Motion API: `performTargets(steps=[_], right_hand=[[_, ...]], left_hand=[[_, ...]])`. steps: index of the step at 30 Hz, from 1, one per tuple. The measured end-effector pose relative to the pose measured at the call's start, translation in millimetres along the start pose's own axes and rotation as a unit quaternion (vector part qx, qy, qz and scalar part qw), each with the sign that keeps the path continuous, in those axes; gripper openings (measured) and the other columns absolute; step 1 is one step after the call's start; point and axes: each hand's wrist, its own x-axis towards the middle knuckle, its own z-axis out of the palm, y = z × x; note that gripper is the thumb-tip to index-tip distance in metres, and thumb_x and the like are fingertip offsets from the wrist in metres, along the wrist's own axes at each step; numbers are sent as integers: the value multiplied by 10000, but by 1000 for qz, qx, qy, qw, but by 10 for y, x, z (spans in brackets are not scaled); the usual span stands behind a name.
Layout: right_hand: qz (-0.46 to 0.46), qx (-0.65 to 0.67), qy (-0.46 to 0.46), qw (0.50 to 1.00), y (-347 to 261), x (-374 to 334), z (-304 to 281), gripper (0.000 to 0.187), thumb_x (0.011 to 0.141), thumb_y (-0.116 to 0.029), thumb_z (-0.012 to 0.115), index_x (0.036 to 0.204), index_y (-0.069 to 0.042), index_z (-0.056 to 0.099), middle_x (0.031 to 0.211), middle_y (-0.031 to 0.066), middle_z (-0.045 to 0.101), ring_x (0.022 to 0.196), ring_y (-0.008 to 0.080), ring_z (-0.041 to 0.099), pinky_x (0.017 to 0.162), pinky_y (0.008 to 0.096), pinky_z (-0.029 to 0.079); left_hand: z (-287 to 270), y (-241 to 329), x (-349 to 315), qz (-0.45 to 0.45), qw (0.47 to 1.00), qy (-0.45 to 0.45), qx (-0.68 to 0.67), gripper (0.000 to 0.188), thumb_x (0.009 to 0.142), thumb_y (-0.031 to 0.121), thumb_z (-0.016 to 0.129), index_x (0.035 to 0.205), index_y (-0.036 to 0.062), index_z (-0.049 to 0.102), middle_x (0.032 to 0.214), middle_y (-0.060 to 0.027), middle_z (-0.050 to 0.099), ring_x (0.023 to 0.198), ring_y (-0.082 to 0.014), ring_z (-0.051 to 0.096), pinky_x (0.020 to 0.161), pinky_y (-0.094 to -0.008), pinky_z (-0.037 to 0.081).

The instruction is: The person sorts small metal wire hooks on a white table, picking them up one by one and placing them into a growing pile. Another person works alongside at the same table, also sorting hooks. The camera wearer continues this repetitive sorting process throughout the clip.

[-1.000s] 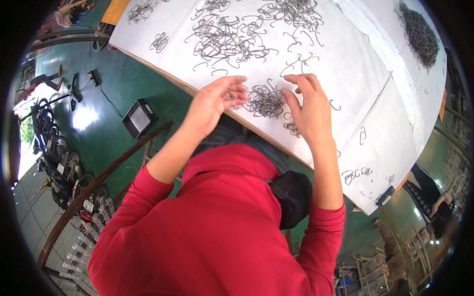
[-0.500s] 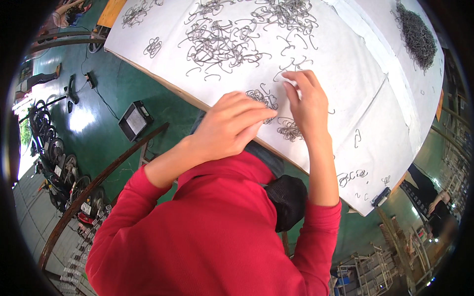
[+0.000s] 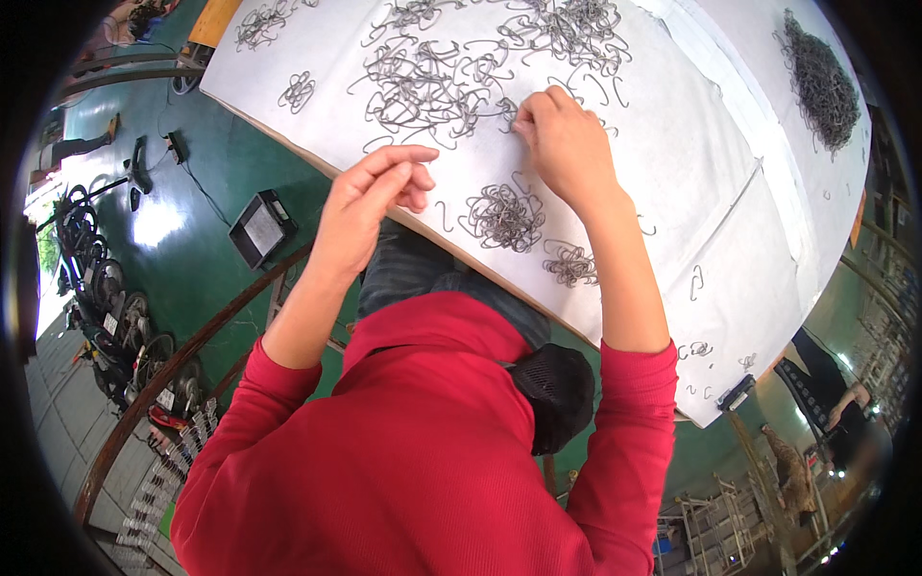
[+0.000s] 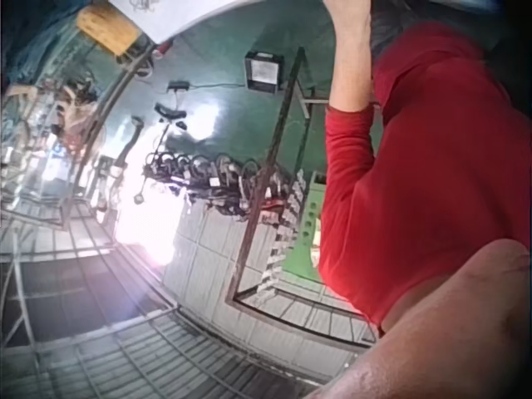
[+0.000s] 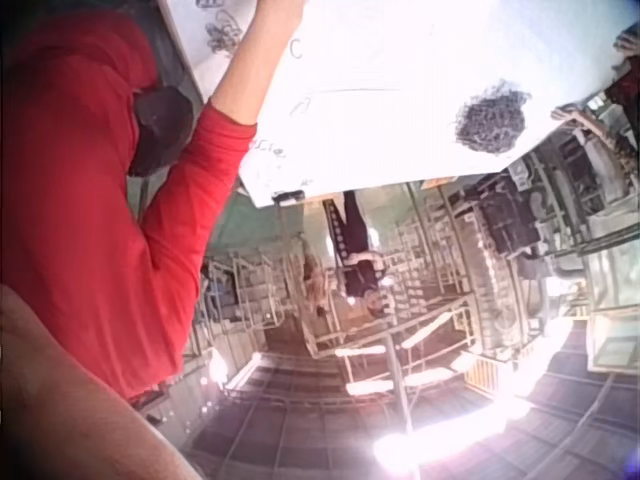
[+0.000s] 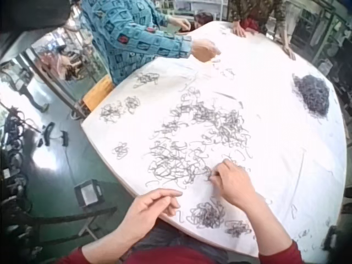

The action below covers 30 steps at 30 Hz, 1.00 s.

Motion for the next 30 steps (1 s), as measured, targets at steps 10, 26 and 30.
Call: performTargets(steps=[10, 26, 30], right_hand=[[114, 247, -85, 959, -276, -209, -258, 95, 827, -86, 618, 908, -38, 627, 833, 66, 597, 741, 179, 589, 664, 297, 464], [119, -1, 34, 992, -34, 29, -167, 47, 806, -117, 628, 844, -95, 644, 834, 37, 587, 685, 219, 618, 618, 342, 481], [134, 2, 64, 989, 17, 63, -153, 47, 816, -131, 627, 837, -92, 644, 827, 43, 595, 672, 224, 614, 610, 340, 477]], left_hand=[[282, -343, 325, -190, 902, 12, -387, 448, 984, 289, 369, 1230, -74, 459, 1186, -186, 546, 1118, -280, 535, 989, -398, 428], [-165, -242, 221, -202, 890, 21, -408, 342, 957, 180, 416, 1200, -50, 486, 1062, -125, 597, 983, -234, 583, 901, -345, 473], [-228, -149, 180, -188, 905, 1, -382, 325, 962, 188, 409, 1174, -42, 498, 845, -52, 577, 729, -148, 541, 667, -268, 453]])
